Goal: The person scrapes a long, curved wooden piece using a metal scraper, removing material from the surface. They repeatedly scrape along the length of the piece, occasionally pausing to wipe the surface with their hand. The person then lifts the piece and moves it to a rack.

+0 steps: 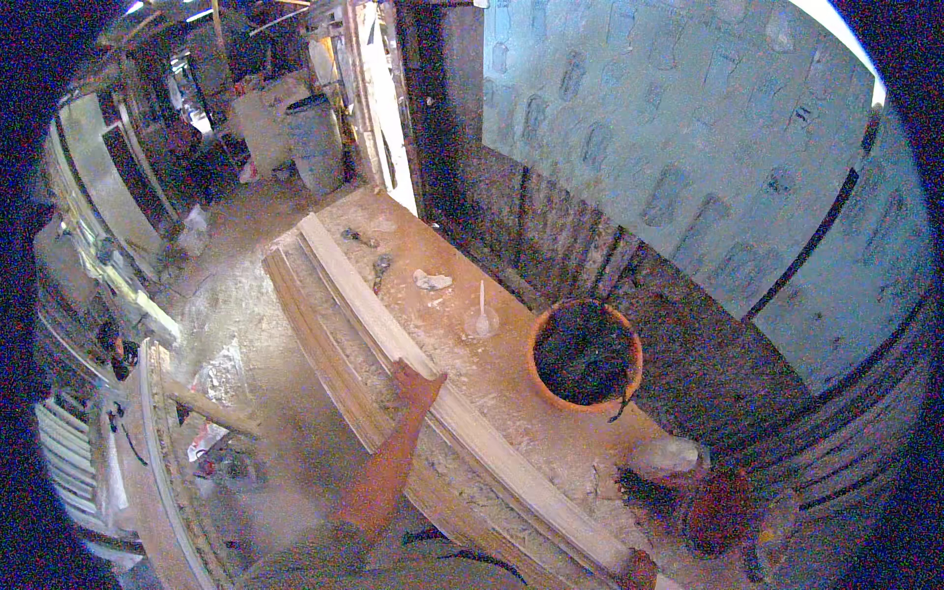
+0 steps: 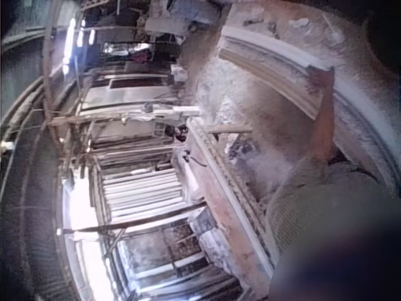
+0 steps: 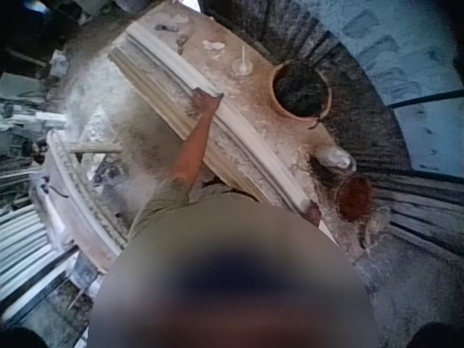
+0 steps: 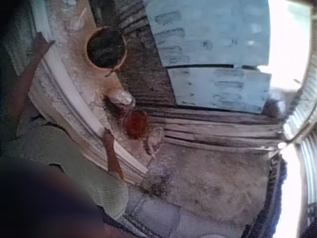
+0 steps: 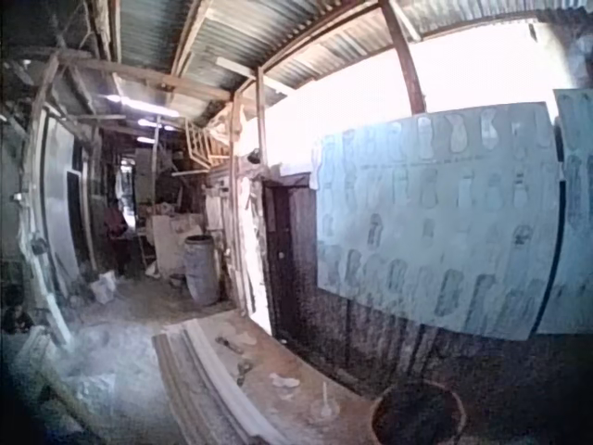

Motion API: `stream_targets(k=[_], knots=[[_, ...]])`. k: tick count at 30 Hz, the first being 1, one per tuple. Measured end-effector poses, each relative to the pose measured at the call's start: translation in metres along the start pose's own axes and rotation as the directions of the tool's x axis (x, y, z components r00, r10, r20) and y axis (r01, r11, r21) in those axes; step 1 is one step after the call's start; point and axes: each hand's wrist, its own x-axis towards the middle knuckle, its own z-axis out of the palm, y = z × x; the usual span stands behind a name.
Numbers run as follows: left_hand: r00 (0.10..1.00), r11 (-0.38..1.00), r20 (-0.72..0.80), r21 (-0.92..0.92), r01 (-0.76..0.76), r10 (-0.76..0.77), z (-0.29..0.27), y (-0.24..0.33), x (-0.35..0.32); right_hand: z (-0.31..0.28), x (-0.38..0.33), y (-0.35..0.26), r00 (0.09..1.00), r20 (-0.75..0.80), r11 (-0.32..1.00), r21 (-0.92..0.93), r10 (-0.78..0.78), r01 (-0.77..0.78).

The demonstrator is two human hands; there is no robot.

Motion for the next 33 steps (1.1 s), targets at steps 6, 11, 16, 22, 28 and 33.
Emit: stream_targets(k=[6, 11, 16, 22, 28, 33], knots=[[0.990, 0.997, 0.125, -0.020, 0.073, -0.070, -0.001, 0.006, 0.000, -0.002, 0.003, -0.002, 0.999, -0.009, 0.999, 0.015, -0.031, 0.031], [0.999, 1.000, 0.026, 0.022, -0.022, 0.022, -0.003, 0.010, -0.005, -0.003, 0.010, 0.006, 0.995, -0.010, 0.995, 0.020, -0.100, 0.100], [1.000, 1.000, 0.007, 0.018, 0.011, -0.011, 0.005, 0.009, -0.006, -0.006, 0.016, 0.009, 0.975, -0.045, 0.976, 0.018, -0.215, 0.216], [1.000, 1.000, 0.001, -0.021, -0.008, 0.008, 0.007, -0.011, -0.002, -0.023, 0.001, -0.016, 1.000, 0.015, 0.990, 0.139, 0.001, -0.003], [0.997, 0.985, 0.071, -0.169, 0.023, -0.011, 0.003, -0.039, 0.007, -0.045, -0.011, -0.028, 0.998, 0.055, 1.000, -0.008, -0.015, 0.015], [1.000, 0.974, 0.008, -0.229, 0.004, -0.003, 0.001, -0.054, 0.017, -0.029, -0.016, -0.031, 0.999, 0.012, 0.999, -0.006, -0.033, 0.033]])
